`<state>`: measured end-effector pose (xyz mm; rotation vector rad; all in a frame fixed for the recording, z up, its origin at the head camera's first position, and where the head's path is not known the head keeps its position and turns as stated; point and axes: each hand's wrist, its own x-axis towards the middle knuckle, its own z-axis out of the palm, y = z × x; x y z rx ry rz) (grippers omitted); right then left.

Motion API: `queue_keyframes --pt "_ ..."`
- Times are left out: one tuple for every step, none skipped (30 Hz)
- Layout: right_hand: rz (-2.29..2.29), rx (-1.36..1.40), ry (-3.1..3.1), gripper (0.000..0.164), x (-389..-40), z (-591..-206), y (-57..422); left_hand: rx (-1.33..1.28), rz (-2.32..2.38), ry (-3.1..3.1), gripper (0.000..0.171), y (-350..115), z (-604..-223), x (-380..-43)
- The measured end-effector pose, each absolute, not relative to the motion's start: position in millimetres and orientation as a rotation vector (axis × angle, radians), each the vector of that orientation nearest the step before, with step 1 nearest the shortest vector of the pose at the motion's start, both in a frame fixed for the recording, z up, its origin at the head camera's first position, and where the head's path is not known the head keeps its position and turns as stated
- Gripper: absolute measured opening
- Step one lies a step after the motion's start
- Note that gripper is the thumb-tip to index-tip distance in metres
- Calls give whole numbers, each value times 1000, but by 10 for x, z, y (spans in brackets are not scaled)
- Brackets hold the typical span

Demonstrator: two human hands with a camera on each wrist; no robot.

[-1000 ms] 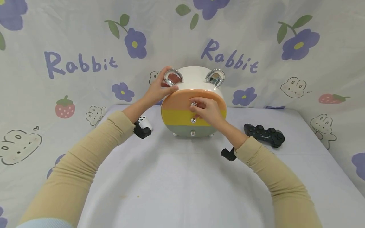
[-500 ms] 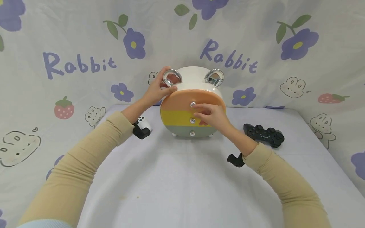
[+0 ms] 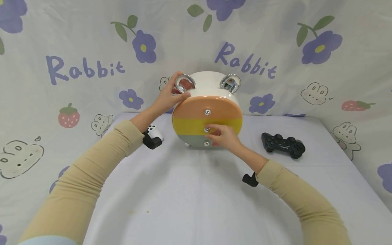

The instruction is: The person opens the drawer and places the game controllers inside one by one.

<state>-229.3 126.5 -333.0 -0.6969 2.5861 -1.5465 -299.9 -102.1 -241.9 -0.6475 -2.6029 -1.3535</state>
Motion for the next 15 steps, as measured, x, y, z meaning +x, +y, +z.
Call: queue_keyframes --pt "-1544 -699 2591 37 -2281 -3319 1248 -649 -1352 -2604 78 -1021 -2421 -2998" --pt "-1546 -701 2590 38 -2269 -3303 1230 -650 -1352 -2605 78 -1021 -2422 -2997" --pt "-1551 -699 2587 38 -2256 -3283 1213 -651 -1351 -2604 78 -1022 -2422 -2994" --pt "-1553 -700 2592 37 -2244 -3258 1193 -651 -1346 -2606 79 -1023 -2424 -2995" --pt "-1558 -709 2595 35 -2237 -3235 1175 -652 -1343 -2606 78 -1025 -2424 -2994" --pt "-1566 -718 2598 33 -2237 -3213 1158 -652 -1337 -2607 79 -1026 -2424 -2994" --pt "-1577 -726 2599 31 -2245 -3200 1145 -652 -1331 -2607 79 -1028 -2424 -2996" --pt "-1586 -736 2597 29 -2283 -3222 1142 -653 -1328 -2604 78 -1031 -2424 -2997" --pt "-1593 -749 2597 28 -2329 -3252 1146 -655 -1326 -2604 78 -1034 -2424 -3000" --pt "-1596 -757 2600 27 -2369 -3279 1149 -659 -1325 -2604 79 -1035 -2426 -3004" --pt "-1604 -758 2596 26 -2411 -3311 1159 -662 -1327 -2602 78 -1037 -2426 -3005" --pt "-1610 -757 2591 26 -2454 -3348 1172 -664 -1327 -2602 78 -1039 -2427 -3008" --pt "-1611 -752 2589 26 -2495 -3387 1186 -665 -1331 -2601 78 -1039 -2430 -3012" --pt "-1608 -757 2588 26 -2527 -3418 1199 -667 -1335 -2599 78 -1040 -2432 -3011" --pt "-1611 -748 2585 26 -2542 -3432 1206 -667 -1333 -2601 78 -1039 -2436 -3015"
